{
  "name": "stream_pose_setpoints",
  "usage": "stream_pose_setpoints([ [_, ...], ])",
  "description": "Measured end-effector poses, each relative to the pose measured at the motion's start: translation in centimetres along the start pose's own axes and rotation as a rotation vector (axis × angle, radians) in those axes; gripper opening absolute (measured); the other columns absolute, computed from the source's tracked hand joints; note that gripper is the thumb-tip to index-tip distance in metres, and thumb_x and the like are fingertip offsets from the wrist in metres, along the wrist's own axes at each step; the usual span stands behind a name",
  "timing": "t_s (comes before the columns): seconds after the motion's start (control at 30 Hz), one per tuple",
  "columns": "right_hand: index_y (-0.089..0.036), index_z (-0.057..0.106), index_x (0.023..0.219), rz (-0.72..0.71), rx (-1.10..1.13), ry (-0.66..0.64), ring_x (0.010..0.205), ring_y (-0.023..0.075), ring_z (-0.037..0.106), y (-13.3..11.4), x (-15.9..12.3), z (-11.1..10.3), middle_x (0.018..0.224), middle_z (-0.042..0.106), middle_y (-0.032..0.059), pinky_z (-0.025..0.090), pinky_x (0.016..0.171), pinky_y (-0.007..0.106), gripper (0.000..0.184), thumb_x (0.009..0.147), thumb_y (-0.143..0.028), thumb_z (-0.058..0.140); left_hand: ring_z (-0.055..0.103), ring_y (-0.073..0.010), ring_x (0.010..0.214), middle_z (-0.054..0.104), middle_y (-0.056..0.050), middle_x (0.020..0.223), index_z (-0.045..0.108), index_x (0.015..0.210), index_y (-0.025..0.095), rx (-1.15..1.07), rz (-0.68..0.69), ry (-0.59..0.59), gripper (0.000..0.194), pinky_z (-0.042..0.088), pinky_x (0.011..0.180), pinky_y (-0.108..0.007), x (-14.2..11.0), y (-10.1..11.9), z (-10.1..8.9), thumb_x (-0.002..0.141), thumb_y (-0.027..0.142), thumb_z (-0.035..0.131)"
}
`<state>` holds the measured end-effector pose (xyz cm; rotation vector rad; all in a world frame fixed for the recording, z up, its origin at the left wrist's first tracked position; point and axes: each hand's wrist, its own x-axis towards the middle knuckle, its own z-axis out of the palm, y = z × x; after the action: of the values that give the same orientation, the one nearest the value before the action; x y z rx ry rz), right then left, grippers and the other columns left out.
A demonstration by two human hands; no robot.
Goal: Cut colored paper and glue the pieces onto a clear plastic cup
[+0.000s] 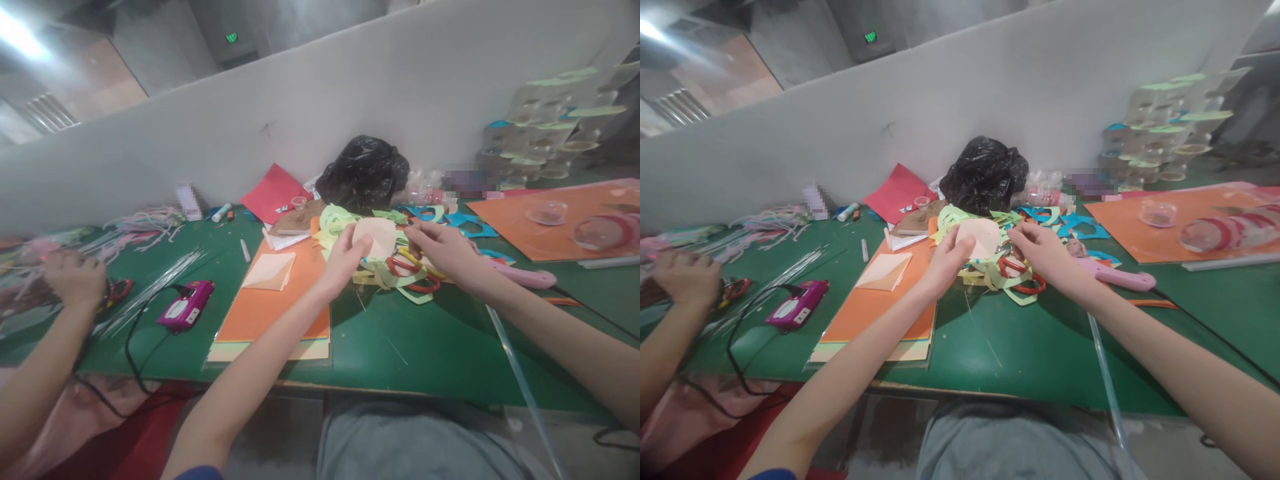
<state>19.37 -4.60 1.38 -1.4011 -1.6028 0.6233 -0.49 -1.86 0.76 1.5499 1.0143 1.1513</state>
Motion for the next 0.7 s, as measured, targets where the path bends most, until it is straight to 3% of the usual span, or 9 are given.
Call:
stream_pose_setpoints([
  [0.17, -0.021, 0.051, 0.068, -0.037, 0.047, -0.046, 0.06, 0.0124, 0.046, -0.4, -0.1, 0.4, 0.065, 0.053, 0.0, 0.038, 0.058, 0.026, 0.046, 0.092, -0.059, 0.049, 0.06, -0.0211, 0.113, 0.065, -0.008, 0.118, 0.055, 0.114, 0.019, 0.055, 0.147, -0.044, 0.023, 0.048, 0.099, -0.036, -0.3, 0.4, 0.3, 0.093, 0.029, 0.054],
  [0.33, -0.021, 0.053, 0.078, 0.03, 0.066, -0.123, 0.059, 0.0123, 0.048, -0.3, -0.1, 1.2, 0.068, 0.055, -0.0001, 0.038, 0.055, 0.024, 0.04, 0.089, -0.059, 0.054, 0.061, -0.0199, 0.111, 0.062, -0.009, 0.122, 0.052, 0.118, 0.021, 0.09, 0.214, -0.12, 0.027, 0.051, 0.094, -0.035, -0.6, 0.0, 0.7, 0.094, 0.032, 0.054],
  [0.7, -0.02, 0.054, 0.078, -0.024, 0.024, -0.161, 0.061, 0.0126, 0.047, -0.5, 0.0, 0.9, 0.069, 0.053, -0.0003, 0.039, 0.056, 0.025, 0.032, 0.093, -0.049, 0.05, 0.06, -0.0216, 0.115, 0.062, -0.01, 0.122, 0.05, 0.117, 0.02, 0.085, 0.17, -0.112, 0.027, 0.046, 0.101, -0.039, -0.4, -0.1, 0.5, 0.093, 0.031, 0.054],
])
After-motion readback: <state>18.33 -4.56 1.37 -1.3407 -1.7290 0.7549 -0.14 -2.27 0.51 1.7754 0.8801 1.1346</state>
